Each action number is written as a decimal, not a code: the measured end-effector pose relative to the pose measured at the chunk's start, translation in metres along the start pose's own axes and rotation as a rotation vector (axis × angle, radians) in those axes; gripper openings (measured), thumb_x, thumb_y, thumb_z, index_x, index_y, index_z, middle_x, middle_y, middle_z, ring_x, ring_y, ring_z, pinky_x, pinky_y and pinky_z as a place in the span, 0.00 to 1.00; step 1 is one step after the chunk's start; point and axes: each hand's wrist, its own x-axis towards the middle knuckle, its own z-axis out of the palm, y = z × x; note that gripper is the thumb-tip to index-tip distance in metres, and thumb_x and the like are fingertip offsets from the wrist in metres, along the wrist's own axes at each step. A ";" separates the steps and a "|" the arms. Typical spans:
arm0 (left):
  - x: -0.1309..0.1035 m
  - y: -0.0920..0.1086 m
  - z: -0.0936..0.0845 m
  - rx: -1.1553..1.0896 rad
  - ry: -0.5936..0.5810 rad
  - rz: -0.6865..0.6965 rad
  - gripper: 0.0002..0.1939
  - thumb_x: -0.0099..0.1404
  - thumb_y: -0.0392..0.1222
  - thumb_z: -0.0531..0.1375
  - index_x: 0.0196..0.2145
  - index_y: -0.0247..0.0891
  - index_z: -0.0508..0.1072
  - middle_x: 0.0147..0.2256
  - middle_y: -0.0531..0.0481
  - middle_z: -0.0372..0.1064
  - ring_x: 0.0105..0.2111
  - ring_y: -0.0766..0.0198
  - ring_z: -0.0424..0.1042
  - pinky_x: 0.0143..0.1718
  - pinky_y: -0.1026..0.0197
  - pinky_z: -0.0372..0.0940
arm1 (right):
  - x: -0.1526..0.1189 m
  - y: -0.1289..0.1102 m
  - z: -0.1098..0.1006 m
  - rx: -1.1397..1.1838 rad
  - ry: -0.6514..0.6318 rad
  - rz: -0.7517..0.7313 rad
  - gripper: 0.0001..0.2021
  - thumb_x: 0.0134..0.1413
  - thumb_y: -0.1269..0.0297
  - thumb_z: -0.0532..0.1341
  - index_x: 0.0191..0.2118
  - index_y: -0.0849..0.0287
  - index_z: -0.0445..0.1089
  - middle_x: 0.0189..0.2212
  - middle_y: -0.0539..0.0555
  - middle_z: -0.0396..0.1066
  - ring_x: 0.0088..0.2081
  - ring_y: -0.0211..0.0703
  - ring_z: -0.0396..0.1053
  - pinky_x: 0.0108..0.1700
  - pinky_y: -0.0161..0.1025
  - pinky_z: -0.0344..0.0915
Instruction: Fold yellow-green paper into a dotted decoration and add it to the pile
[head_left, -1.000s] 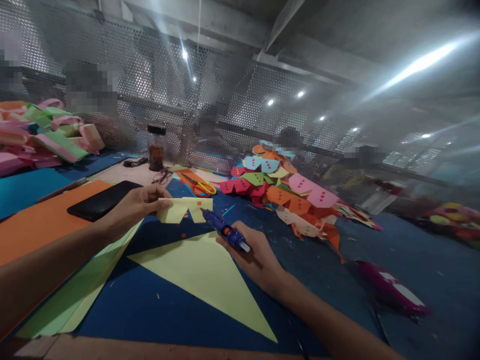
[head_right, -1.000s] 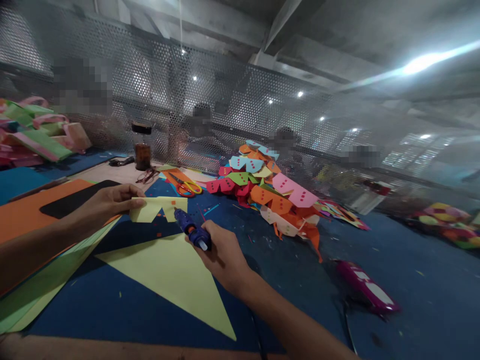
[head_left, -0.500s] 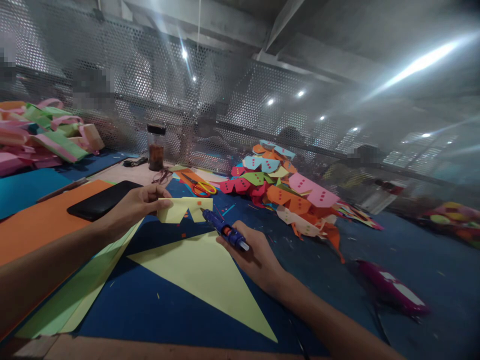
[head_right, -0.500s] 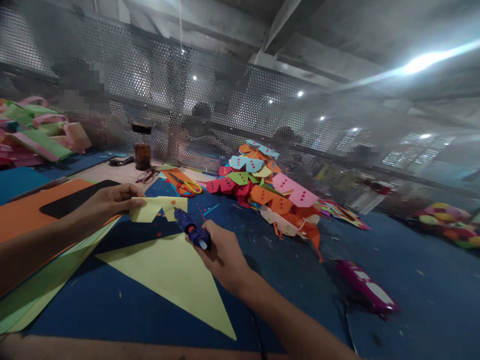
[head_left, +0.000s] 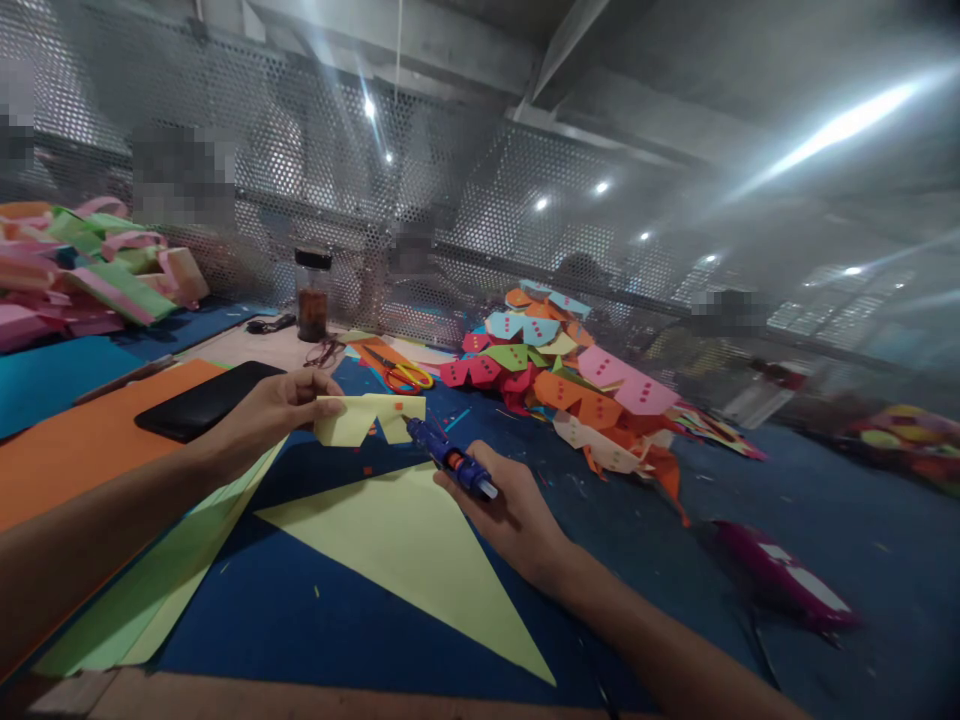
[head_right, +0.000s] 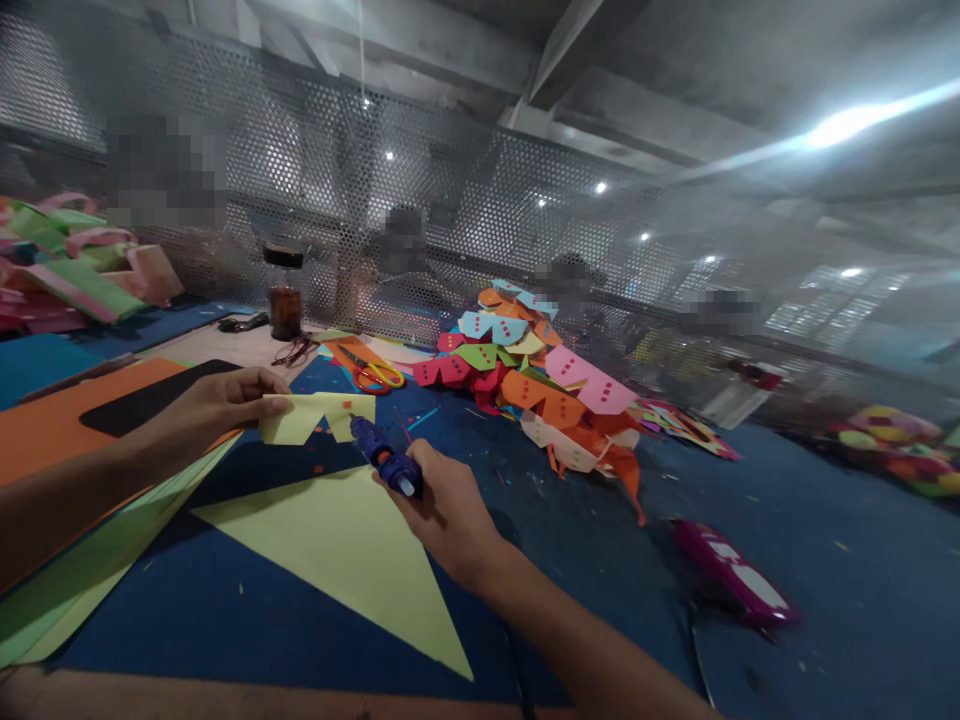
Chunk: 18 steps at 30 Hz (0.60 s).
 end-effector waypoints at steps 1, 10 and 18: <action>0.000 0.000 0.000 -0.001 -0.001 0.003 0.21 0.45 0.53 0.74 0.29 0.37 0.75 0.24 0.54 0.71 0.25 0.67 0.68 0.27 0.65 0.62 | 0.000 0.000 0.000 -0.004 -0.002 -0.003 0.20 0.66 0.51 0.58 0.28 0.54 0.52 0.23 0.44 0.59 0.24 0.35 0.53 0.27 0.34 0.48; 0.002 -0.003 -0.001 -0.012 0.007 -0.012 0.22 0.45 0.54 0.75 0.30 0.37 0.74 0.25 0.53 0.72 0.26 0.66 0.68 0.27 0.65 0.63 | -0.001 0.003 0.001 0.011 0.013 -0.006 0.20 0.66 0.52 0.58 0.28 0.54 0.52 0.24 0.45 0.59 0.25 0.35 0.54 0.27 0.34 0.48; 0.000 0.000 0.000 0.006 0.001 0.013 0.22 0.45 0.54 0.75 0.29 0.37 0.74 0.24 0.53 0.71 0.25 0.65 0.68 0.26 0.64 0.63 | 0.000 -0.006 -0.003 0.067 -0.017 0.043 0.20 0.65 0.51 0.59 0.28 0.55 0.53 0.23 0.44 0.57 0.25 0.35 0.51 0.28 0.34 0.48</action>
